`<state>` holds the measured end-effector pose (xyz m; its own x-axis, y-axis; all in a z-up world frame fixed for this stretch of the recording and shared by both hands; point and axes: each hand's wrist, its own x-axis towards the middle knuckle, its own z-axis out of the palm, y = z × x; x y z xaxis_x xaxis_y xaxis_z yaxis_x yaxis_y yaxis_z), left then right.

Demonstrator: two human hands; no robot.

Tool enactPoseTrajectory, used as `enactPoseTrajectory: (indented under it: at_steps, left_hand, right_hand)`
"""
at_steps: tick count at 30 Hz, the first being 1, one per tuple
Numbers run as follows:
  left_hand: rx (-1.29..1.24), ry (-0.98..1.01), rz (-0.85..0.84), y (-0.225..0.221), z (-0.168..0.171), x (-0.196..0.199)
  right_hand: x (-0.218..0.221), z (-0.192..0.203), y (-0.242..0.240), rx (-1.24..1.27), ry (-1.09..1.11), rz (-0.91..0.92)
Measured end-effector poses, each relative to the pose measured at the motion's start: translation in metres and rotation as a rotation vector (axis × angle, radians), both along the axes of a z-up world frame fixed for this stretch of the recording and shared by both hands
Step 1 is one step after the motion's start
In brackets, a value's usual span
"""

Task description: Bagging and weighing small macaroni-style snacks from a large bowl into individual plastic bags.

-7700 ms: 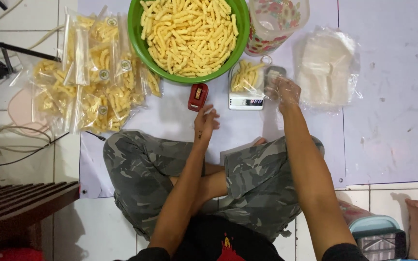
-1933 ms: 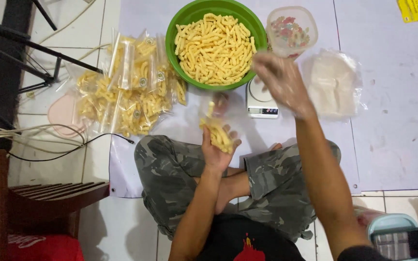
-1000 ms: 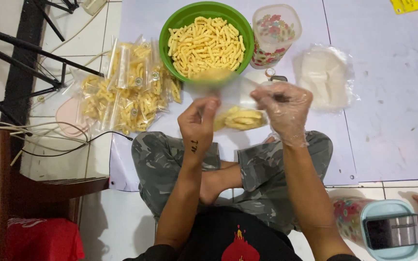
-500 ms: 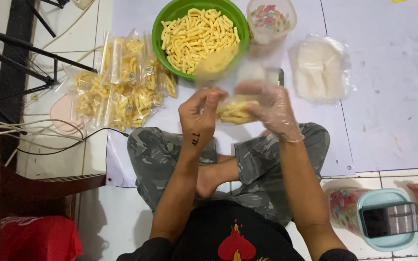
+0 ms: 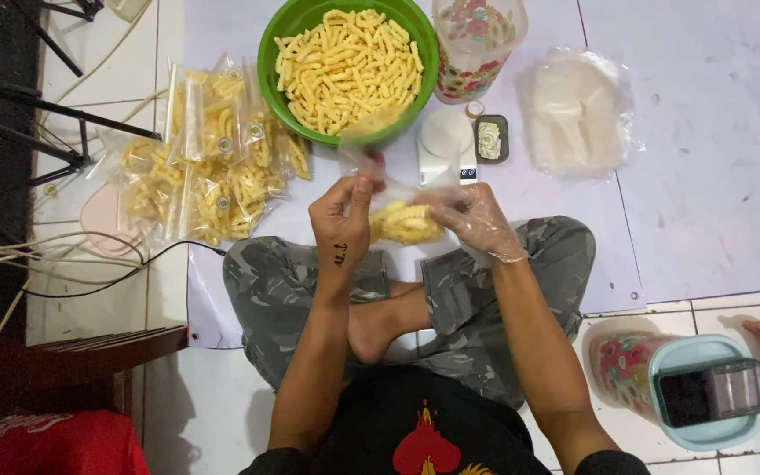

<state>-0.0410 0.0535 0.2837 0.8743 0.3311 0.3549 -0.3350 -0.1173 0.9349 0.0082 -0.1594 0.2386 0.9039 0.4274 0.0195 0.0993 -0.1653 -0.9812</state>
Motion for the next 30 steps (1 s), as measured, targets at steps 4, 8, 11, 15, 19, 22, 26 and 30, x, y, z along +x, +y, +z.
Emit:
enactPoseTrajectory:
  at_steps: [4,8,11,15,19,22,26,30]
  left_hand:
    - [-0.031,0.054,-0.103,-0.002,-0.014,0.001]
    - [-0.085,0.068,-0.204,-0.003,-0.023,0.001]
    - [-0.090,0.025,-0.198,-0.003,-0.020,0.002]
    - [-0.111,-0.062,-0.169,-0.006,-0.020,0.004]
    - [-0.157,-0.066,-0.070,-0.006,-0.023,0.008]
    - [-0.144,-0.037,-0.120,-0.006,-0.022,0.004]
    - [-0.132,-0.026,-0.169,-0.002,-0.024,0.001]
    - [-0.139,0.008,-0.188,0.009,-0.034,-0.001]
  right_hand:
    - [0.002,0.031,0.008,0.077,-0.088,0.065]
    - [0.001,0.033,0.016,0.201,-0.240,-0.172]
    - [-0.001,0.021,0.019,0.315,-0.245,-0.182]
    - [-0.013,0.035,0.025,0.131,-0.302,-0.234]
    - [-0.012,0.040,0.029,0.180,-0.294,-0.258]
    - [-0.011,0.041,0.026,0.207,-0.233,-0.220]
    - [-0.008,0.036,0.019,0.067,-0.288,-0.301]
    - [-0.009,0.040,0.018,0.084,-0.277,-0.305]
